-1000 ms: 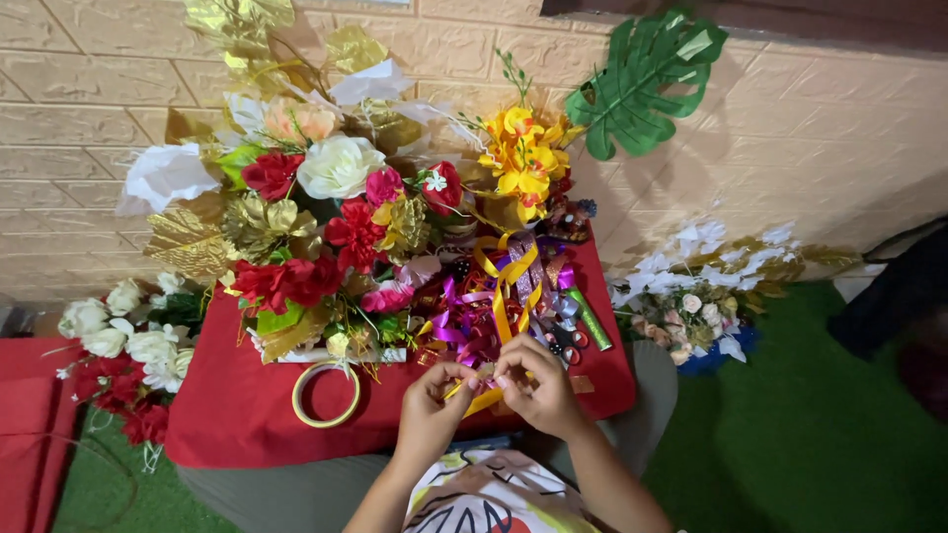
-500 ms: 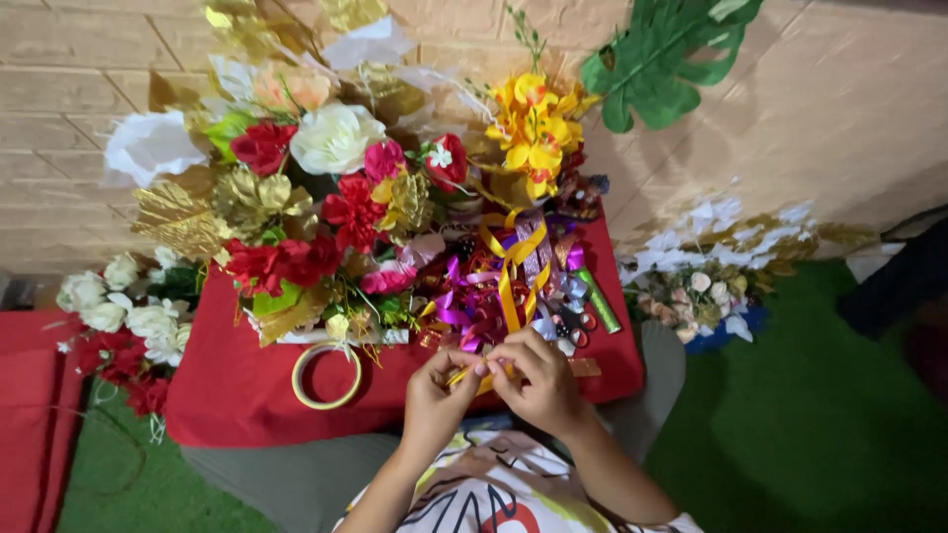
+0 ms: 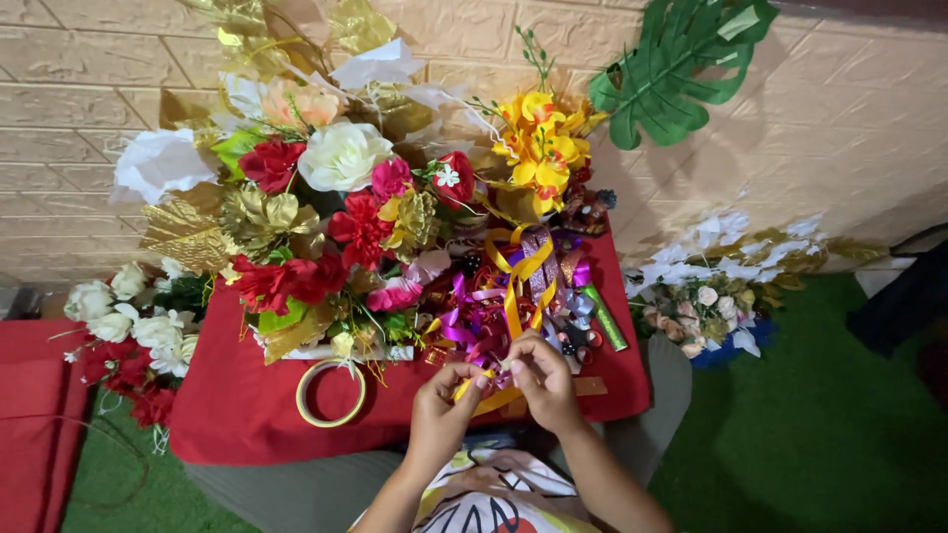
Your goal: The person sits on the floor and arranges decorative items on a red table. They handle a green glittery tube, a white tube, and a yellow ribbon, placing them among artificial flowers and other ribbons.
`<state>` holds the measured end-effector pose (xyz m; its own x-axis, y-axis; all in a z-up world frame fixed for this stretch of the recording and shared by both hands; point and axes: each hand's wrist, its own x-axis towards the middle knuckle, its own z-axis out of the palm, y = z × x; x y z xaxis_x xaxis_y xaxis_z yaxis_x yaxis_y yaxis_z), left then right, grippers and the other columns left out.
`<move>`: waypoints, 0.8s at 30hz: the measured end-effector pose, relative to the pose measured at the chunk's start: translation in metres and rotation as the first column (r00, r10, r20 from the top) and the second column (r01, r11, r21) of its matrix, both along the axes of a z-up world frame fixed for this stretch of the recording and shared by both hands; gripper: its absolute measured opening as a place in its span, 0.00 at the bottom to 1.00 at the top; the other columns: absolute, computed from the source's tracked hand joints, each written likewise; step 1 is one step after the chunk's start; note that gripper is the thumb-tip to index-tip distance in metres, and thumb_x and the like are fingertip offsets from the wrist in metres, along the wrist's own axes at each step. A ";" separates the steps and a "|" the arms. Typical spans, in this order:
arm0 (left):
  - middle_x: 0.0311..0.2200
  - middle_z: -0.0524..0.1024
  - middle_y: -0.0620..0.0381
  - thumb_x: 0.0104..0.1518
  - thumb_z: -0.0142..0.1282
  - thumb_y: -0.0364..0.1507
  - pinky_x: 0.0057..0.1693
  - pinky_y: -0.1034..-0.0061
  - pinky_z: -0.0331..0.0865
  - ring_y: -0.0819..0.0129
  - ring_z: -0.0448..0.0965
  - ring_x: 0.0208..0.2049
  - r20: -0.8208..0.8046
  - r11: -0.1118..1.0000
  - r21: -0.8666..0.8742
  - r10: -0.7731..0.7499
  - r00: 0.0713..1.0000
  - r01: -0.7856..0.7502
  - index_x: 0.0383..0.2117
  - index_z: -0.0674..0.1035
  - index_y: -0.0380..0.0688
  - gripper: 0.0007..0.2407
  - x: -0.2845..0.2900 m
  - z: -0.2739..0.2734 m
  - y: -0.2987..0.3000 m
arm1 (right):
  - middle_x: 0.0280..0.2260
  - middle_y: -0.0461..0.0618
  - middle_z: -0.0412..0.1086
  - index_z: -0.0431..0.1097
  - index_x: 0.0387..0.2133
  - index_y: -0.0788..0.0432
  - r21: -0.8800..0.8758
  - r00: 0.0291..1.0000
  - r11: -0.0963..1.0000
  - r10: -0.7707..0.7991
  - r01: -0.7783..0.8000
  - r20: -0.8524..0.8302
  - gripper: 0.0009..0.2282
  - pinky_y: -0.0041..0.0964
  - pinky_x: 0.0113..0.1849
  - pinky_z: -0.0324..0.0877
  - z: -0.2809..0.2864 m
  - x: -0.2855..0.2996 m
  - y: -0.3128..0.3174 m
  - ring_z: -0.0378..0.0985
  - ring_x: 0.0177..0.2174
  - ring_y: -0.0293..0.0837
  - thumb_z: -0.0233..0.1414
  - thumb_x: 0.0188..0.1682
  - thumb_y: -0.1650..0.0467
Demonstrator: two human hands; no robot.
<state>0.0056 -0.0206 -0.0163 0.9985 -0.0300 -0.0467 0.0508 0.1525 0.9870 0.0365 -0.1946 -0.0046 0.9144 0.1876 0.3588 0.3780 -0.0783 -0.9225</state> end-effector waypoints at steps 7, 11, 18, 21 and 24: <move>0.23 0.76 0.65 0.60 0.60 0.32 0.36 0.80 0.64 0.79 0.71 0.27 -0.070 0.999 0.006 0.038 0.997 -0.037 0.33 0.84 0.44 0.06 0.000 -0.008 0.006 | 0.21 0.41 0.63 0.69 0.31 0.57 0.195 0.948 0.951 -0.186 0.240 -0.259 0.02 0.25 0.23 0.60 -0.033 0.029 -0.038 0.61 0.20 0.33 0.51 0.52 0.72; 0.22 0.71 0.64 0.62 0.57 0.34 0.34 0.79 0.60 0.78 0.65 0.24 -0.071 0.999 -0.017 0.033 0.997 -0.034 0.35 0.82 0.44 0.08 -0.001 -0.014 0.009 | 0.22 0.43 0.66 0.72 0.35 0.61 0.098 0.779 0.846 -0.429 0.524 -0.457 0.05 0.22 0.19 0.60 -0.018 0.086 -0.064 0.60 0.17 0.31 0.49 0.58 0.75; 0.23 0.71 0.64 0.62 0.58 0.34 0.34 0.80 0.60 0.78 0.64 0.24 -0.086 0.997 -0.039 0.057 0.995 -0.061 0.36 0.82 0.44 0.08 0.000 -0.015 0.014 | 0.40 0.50 0.79 0.78 0.42 0.60 -0.405 0.693 0.712 -0.685 0.573 -0.224 0.12 0.37 0.41 0.71 -0.027 0.190 -0.096 0.79 0.39 0.43 0.50 0.53 0.67; 0.17 0.65 0.66 0.63 0.58 0.32 0.26 0.81 0.48 0.80 0.53 0.18 -0.095 0.997 -0.051 0.059 0.994 -0.064 0.36 0.83 0.44 0.06 -0.001 -0.015 0.016 | 0.29 0.48 0.77 0.79 0.32 0.61 -0.501 0.691 0.678 -0.695 0.538 -0.197 0.11 0.39 0.32 0.65 -0.039 0.215 -0.097 0.75 0.28 0.41 0.50 0.51 0.67; 0.19 0.67 0.65 0.63 0.58 0.32 0.26 0.81 0.47 0.80 0.53 0.17 -0.123 0.997 -0.052 0.044 0.991 -0.051 0.36 0.82 0.44 0.07 0.000 -0.016 0.016 | 0.37 0.49 0.80 0.80 0.39 0.61 -0.402 0.605 0.687 -0.725 0.605 -0.329 0.11 0.36 0.37 0.70 -0.048 0.236 -0.093 0.80 0.37 0.41 0.58 0.48 0.67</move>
